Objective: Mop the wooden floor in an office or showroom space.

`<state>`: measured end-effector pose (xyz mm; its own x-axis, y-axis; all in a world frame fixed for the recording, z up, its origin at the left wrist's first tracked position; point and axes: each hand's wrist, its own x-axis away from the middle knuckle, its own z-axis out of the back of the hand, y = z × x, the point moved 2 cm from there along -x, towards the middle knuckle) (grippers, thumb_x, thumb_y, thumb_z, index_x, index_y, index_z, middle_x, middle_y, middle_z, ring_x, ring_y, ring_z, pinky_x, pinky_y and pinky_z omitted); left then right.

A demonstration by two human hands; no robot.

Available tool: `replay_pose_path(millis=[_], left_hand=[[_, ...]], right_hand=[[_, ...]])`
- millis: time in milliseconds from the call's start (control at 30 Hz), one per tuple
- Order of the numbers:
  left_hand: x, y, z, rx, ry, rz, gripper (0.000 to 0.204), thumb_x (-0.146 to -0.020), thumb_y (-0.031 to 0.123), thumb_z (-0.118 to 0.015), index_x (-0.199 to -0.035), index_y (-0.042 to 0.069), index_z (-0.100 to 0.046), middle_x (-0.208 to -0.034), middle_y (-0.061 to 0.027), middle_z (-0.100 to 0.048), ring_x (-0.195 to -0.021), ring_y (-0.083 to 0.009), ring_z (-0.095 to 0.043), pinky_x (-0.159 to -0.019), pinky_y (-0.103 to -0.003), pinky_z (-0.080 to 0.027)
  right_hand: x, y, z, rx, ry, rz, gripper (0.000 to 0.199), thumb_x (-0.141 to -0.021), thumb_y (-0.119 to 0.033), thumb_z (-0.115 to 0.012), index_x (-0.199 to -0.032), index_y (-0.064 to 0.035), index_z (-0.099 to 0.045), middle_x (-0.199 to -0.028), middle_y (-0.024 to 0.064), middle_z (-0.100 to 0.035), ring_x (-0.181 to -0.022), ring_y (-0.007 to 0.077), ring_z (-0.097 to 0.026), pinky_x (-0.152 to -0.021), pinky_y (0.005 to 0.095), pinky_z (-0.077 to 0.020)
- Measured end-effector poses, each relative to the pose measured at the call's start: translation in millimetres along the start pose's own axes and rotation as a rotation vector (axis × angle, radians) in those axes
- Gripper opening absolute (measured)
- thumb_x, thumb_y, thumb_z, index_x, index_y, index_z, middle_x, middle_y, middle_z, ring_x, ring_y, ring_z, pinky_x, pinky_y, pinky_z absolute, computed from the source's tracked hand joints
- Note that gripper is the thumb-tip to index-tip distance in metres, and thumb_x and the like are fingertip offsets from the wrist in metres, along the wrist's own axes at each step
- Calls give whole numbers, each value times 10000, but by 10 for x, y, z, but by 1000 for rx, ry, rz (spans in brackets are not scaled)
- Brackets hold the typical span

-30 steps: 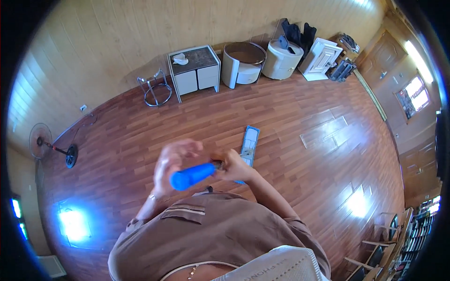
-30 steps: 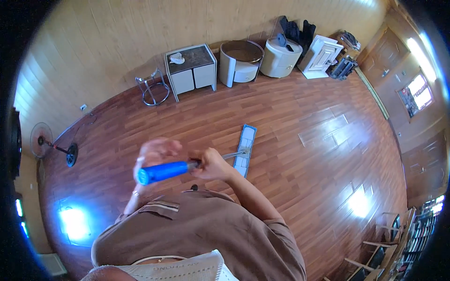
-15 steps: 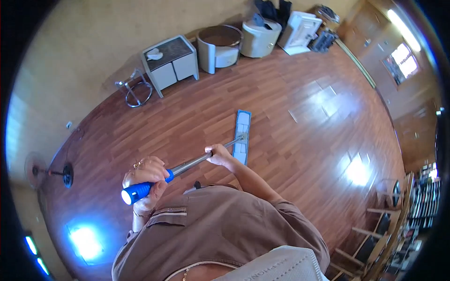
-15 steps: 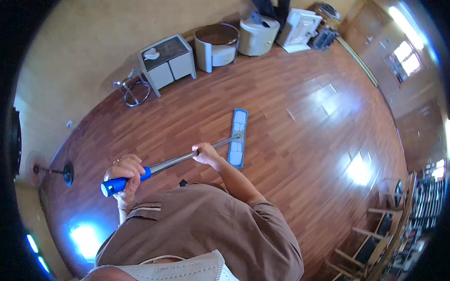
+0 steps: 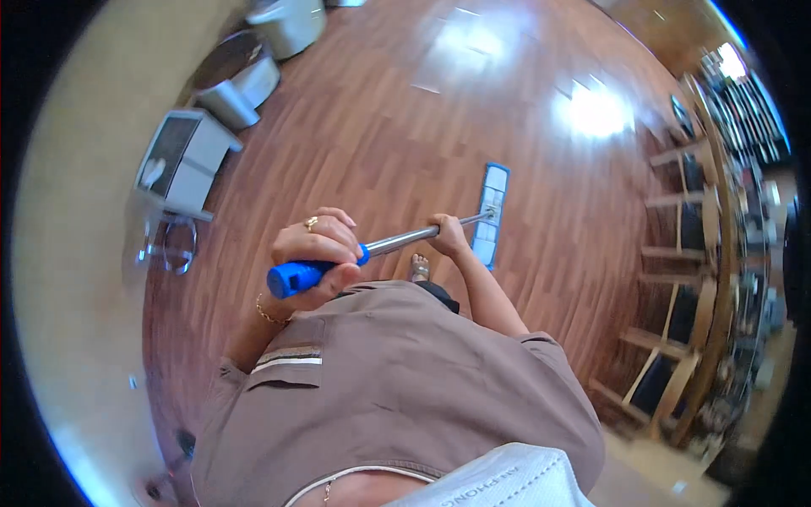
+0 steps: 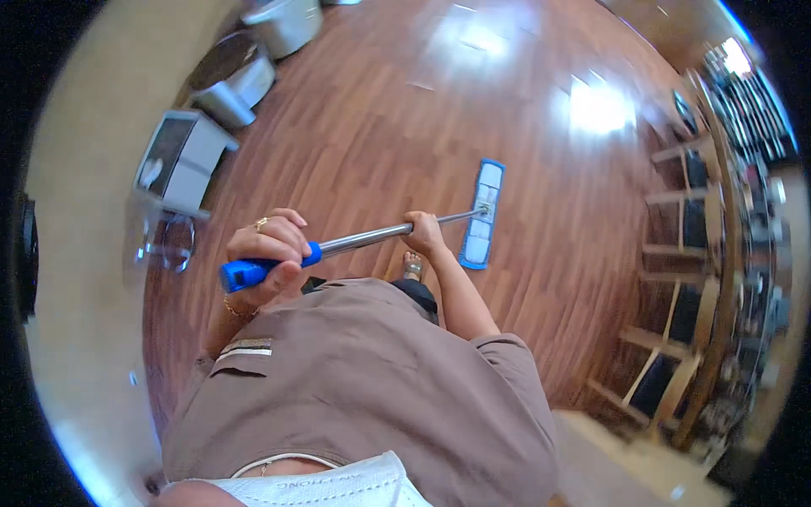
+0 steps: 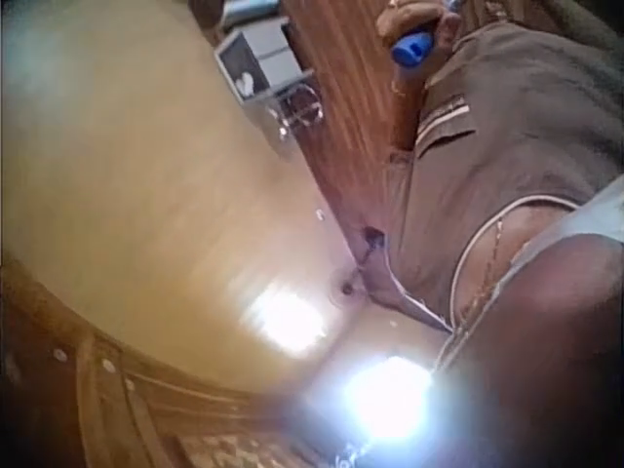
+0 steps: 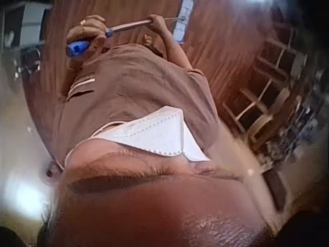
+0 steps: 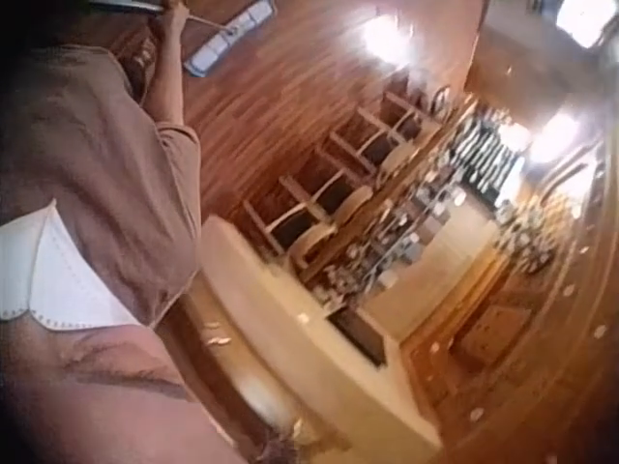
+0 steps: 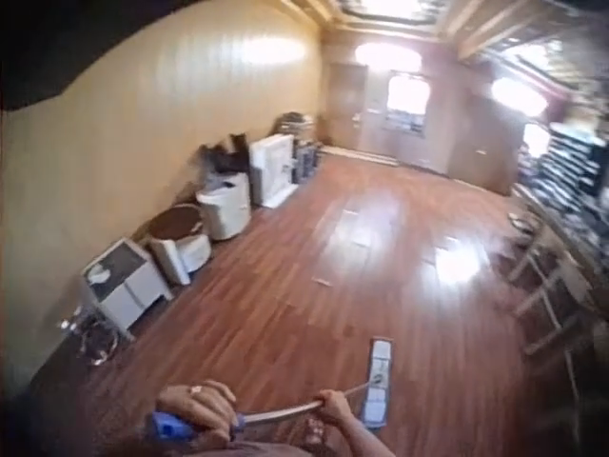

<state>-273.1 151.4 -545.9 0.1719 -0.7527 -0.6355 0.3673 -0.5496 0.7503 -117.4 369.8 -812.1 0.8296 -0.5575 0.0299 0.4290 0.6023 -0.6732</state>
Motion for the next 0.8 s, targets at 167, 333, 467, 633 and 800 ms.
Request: replay_pose_path(millis=[167, 333, 467, 633, 800], left_hand=[[-115, -179, -729, 140, -290, -57, 116, -729, 107, -759, -754, 74, -650, -723, -56, -650, -701, -196, -636, -774, -363, -472], [-28, -257, -1438, 403, -658, -32, 113, -752, 123, -764, -798, 85, -668, -790, -43, -675, -748, -216, -633, -758, -336, -445], [-66, -117, -1958, 646, -964, 35, 134, -771, 145, -754, -852, 73, -676, -825, -75, -661, -785, -260, -619, -772, -357, -450], [-122, -317, -2122, 698, -1105, 152, 144, -777, 135, -761, -887, 79, -685, -957, -78, -673, -962, -236, -611, -833, -364, -462], [-471, -596, -2229, 701, -1066, 319, 139, -770, 111, -767, -860, 66, -670, -944, -68, -671, -960, -206, -603, -829, -356, -466]], right_hand=[[1197, 631, 171, 7, 353, -164, 157, -688, -155, -698, -696, -28, -606, -732, 213, -588, -737, 388, -597, -620, 429, -460], [2523, 1005, 23, 69, 665, -320, 241, -705, -179, -705, -667, -17, -530, -707, 180, -567, -707, 391, -556, -637, 448, -448], [3827, 1710, -536, -671, 915, -738, 202, -741, -121, -648, -643, -24, -499, -658, 167, -519, -666, 350, -547, -604, 413, -426], [3849, 1052, -361, 93, 873, -722, 248, -714, -158, -703, -612, -42, -509, -637, 153, -526, -631, 329, -551, -582, 418, -426], [3516, 1161, -134, 164, 941, -792, 288, -729, -200, -714, -596, -56, -503, -624, 131, -540, -586, 314, -530, -549, 409, -423]])
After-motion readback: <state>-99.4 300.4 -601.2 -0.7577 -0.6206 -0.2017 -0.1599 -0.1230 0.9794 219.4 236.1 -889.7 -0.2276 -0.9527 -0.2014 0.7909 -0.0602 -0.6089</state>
